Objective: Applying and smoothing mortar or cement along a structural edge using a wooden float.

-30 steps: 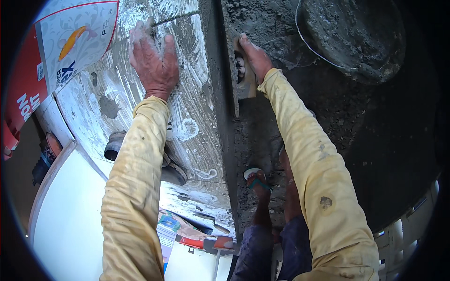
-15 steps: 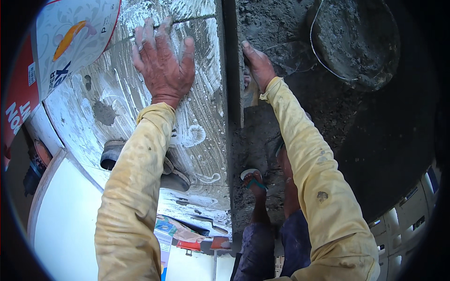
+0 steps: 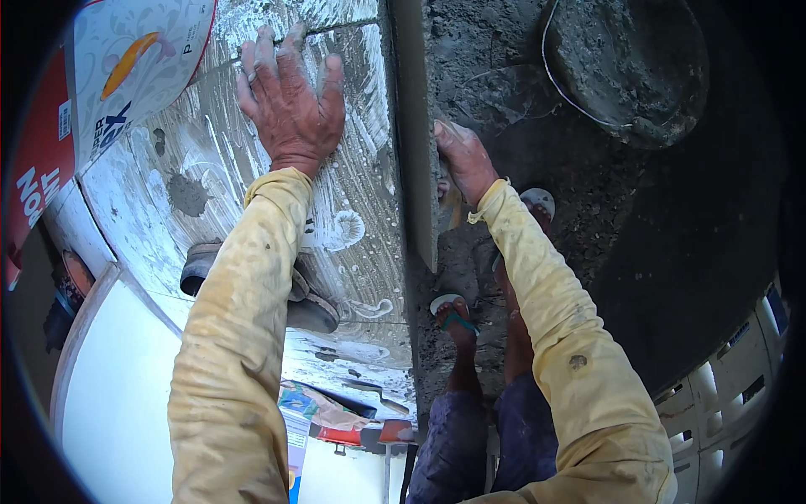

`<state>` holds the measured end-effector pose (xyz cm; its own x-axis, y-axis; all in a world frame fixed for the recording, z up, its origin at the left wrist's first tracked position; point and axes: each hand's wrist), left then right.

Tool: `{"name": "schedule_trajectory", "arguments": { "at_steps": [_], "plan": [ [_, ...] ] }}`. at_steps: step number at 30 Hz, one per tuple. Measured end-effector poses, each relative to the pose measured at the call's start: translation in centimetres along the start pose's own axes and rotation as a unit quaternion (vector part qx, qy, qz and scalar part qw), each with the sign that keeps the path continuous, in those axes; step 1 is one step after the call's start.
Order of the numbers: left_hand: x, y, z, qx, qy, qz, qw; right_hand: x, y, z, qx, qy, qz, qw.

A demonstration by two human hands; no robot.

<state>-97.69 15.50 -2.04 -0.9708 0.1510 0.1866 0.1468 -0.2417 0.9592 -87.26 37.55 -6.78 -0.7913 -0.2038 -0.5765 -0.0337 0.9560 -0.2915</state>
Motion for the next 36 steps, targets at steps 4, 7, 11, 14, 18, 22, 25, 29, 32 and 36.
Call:
{"name": "schedule_trajectory", "arguments": {
  "at_steps": [4,7,11,14,18,22,25,29,32,36],
  "plan": [
    [0.1,0.0,0.1,-0.011,0.001,0.0,1.0,-1.8,0.1,-0.2,0.012,-0.064,-0.029,0.997],
    [0.1,-0.2,0.4,-0.014,-0.002,0.007,1.0,-2.8,0.0,0.4,-0.011,-0.029,-0.027,0.999],
    [-0.1,-0.1,0.2,-0.011,0.004,0.005,1.0,-4.5,-0.2,0.1,-0.027,-0.038,-0.049,0.998],
    [0.1,-0.2,0.1,-0.007,-0.002,0.014,1.0,-5.6,-0.5,0.6,-0.033,-0.05,-0.046,0.997],
    [0.2,-0.3,0.2,-0.013,0.002,0.011,1.0,-7.3,-1.3,0.6,-0.025,-0.012,-0.023,0.999],
    [-0.1,-0.4,0.0,-0.012,0.007,0.004,1.0,-11.7,-1.7,1.4,-0.037,-0.042,-0.033,0.998],
    [0.2,-0.2,-0.1,-0.021,0.007,0.011,1.0,-14.8,-2.0,1.4,0.031,-0.125,-0.001,0.992],
    [0.2,0.0,-0.1,-0.005,0.01,0.015,1.0,-13.5,-2.2,0.3,0.096,-0.222,0.072,0.968],
    [0.2,-0.4,0.0,-0.021,0.01,0.015,1.0,-10.4,-2.8,-0.3,-0.08,-0.158,0.088,0.98],
    [0.2,-0.2,0.4,-0.012,0.007,0.018,1.0,-10.1,-4.5,-1.4,-0.136,-0.14,0.071,0.978]
  ]
}}
Point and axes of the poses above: each hand's wrist, its own x-axis towards the middle knuckle, its own y-axis out of the back of the hand, z = x × y, and after that the axes turned 2 degrees about -x, right-handed
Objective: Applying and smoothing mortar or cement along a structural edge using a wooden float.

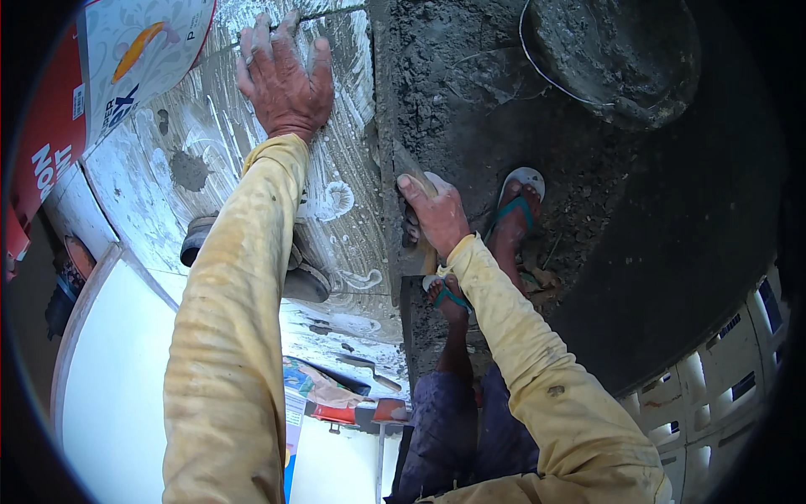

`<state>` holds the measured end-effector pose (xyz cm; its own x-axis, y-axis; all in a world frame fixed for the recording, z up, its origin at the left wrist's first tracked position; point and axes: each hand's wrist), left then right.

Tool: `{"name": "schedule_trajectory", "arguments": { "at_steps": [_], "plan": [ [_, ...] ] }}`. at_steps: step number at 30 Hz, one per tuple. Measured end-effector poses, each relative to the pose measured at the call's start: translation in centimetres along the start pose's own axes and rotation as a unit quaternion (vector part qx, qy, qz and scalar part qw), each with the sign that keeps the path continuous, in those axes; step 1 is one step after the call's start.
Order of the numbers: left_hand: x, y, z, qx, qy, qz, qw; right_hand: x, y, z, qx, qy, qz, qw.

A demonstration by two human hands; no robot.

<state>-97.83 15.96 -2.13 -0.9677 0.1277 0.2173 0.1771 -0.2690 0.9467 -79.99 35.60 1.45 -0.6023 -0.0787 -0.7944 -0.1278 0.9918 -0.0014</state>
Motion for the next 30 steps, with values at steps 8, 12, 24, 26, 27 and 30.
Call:
{"name": "schedule_trajectory", "arguments": {
  "at_steps": [8,12,24,26,27,30],
  "plan": [
    [0.0,0.4,-0.1,0.008,-0.001,-0.005,1.0,-9.6,-1.0,4.3,-0.034,0.044,-0.027,0.998],
    [0.1,0.3,-0.1,0.002,0.003,-0.005,1.0,-4.7,0.6,5.5,0.097,-0.142,0.03,0.985],
    [0.3,0.4,0.2,0.0,0.001,-0.008,1.0,11.6,2.2,-8.0,0.199,-0.086,-0.007,0.976],
    [0.2,0.6,0.0,0.011,0.0,-0.016,1.0,9.2,1.5,-7.4,0.172,-0.09,-0.001,0.981],
    [0.2,0.6,0.1,0.009,0.003,-0.016,1.0,8.3,1.2,-6.8,0.183,-0.1,-0.011,0.978],
    [0.1,0.8,0.1,0.012,-0.002,-0.014,1.0,5.2,1.0,-5.2,0.207,-0.202,-0.046,0.956]
  ]
}}
Point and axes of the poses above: each hand's wrist, its own x-axis towards the middle knuckle, its own y-axis out of the back of the hand, z = x × y, and after that the axes turned 2 degrees about -x, right-handed
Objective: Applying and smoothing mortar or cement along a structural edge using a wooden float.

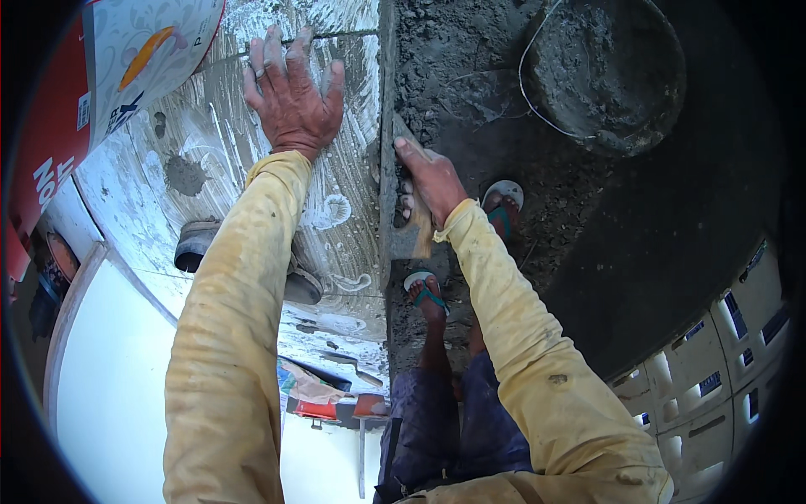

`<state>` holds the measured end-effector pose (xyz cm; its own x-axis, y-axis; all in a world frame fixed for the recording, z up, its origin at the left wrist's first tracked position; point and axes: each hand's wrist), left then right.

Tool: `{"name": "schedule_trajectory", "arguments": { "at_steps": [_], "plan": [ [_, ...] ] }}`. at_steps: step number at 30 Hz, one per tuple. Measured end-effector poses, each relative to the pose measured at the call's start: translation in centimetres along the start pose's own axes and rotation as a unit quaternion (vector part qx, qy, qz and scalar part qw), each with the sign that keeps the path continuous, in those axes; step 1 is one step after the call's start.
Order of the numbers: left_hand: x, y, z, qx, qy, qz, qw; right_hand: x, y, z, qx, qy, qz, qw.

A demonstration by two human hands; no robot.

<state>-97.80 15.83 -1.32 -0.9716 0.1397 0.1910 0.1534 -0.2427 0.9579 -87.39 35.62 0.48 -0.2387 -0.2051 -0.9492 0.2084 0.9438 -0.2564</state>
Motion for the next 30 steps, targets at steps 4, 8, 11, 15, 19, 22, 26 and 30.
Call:
{"name": "schedule_trajectory", "arguments": {
  "at_steps": [4,8,11,15,19,22,26,30],
  "plan": [
    [0.2,-0.2,0.3,-0.003,0.006,-0.002,1.0,-3.7,0.2,4.3,-0.034,-0.032,0.014,0.999],
    [0.4,0.2,0.2,-0.001,0.005,-0.009,1.0,-7.5,-0.4,7.1,-0.013,-0.108,0.026,0.994],
    [0.3,-0.2,0.4,-0.01,0.007,-0.008,1.0,-10.7,0.5,12.5,-0.076,-0.148,0.031,0.986],
    [0.2,0.1,-0.1,-0.015,0.007,-0.015,1.0,-17.6,-0.9,16.4,-0.111,-0.216,0.049,0.969],
    [0.5,-0.3,0.4,-0.026,0.009,-0.006,1.0,-16.2,1.0,19.0,-0.144,-0.036,0.11,0.983],
    [0.3,0.4,-0.3,-0.011,0.006,-0.008,1.0,-12.0,-0.3,7.8,-0.027,-0.104,0.07,0.992],
    [0.2,0.0,0.1,-0.015,0.007,-0.003,1.0,-7.0,-0.6,-0.4,0.044,-0.049,0.034,0.997],
    [0.3,-0.1,0.1,-0.014,0.006,0.0,1.0,-7.3,-1.4,-0.3,0.02,-0.077,0.012,0.997]
  ]
}}
Point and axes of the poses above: each hand's wrist, its own x-axis towards the middle knuckle, its own y-axis out of the back of the hand, z = x × y, and after that the axes turned 2 degrees about -x, right-handed
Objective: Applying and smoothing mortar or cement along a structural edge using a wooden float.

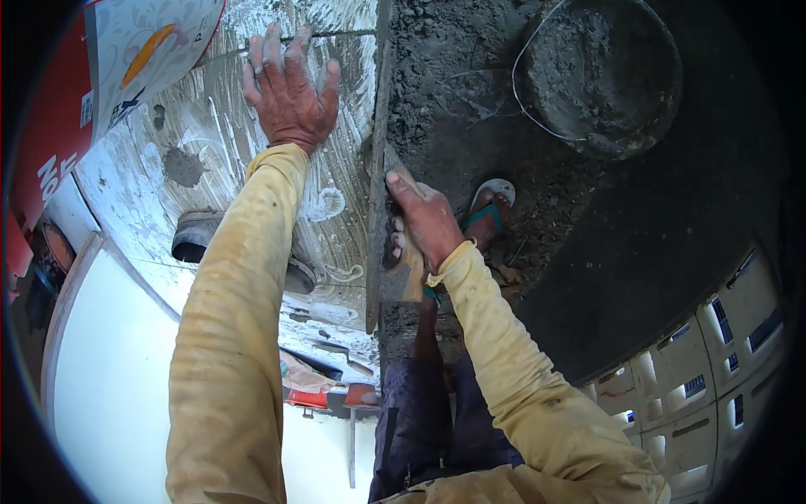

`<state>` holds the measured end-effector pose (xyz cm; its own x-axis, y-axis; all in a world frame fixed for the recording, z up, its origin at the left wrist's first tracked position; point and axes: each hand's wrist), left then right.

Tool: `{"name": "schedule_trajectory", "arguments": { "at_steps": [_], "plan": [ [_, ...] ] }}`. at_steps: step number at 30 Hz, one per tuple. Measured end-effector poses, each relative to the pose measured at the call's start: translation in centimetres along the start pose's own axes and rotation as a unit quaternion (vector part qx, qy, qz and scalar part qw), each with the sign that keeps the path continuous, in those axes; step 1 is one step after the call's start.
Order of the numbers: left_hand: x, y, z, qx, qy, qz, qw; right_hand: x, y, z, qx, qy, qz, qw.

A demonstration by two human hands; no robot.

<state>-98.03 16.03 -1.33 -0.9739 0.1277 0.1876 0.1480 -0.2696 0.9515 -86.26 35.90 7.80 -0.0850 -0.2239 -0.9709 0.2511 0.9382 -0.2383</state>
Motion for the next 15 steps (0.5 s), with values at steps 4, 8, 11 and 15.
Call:
{"name": "schedule_trajectory", "arguments": {
  "at_steps": [4,8,11,15],
  "plan": [
    [0.1,0.1,0.0,0.002,0.003,-0.004,1.0,-4.1,1.1,5.5,-0.139,-0.039,-0.007,0.99],
    [-0.3,0.0,-0.2,-0.003,0.002,-0.003,1.0,-10.5,1.9,12.7,-0.26,0.076,-0.001,0.963],
    [-0.4,-0.1,0.0,-0.008,0.008,0.001,1.0,-12.7,2.9,16.0,-0.172,-0.022,0.028,0.984],
    [0.0,0.0,-0.6,0.013,-0.008,-0.007,1.0,-8.2,5.4,14.9,-0.149,0.025,0.041,0.988]
  ]
}}
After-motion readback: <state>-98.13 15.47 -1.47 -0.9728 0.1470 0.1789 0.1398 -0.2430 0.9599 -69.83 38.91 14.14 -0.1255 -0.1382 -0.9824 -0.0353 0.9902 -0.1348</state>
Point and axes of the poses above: each hand's wrist, its own x-axis towards the middle knuckle, its own y-axis out of the back of the hand, z = x × y, and after that the axes turned 2 degrees about -x, right-handed
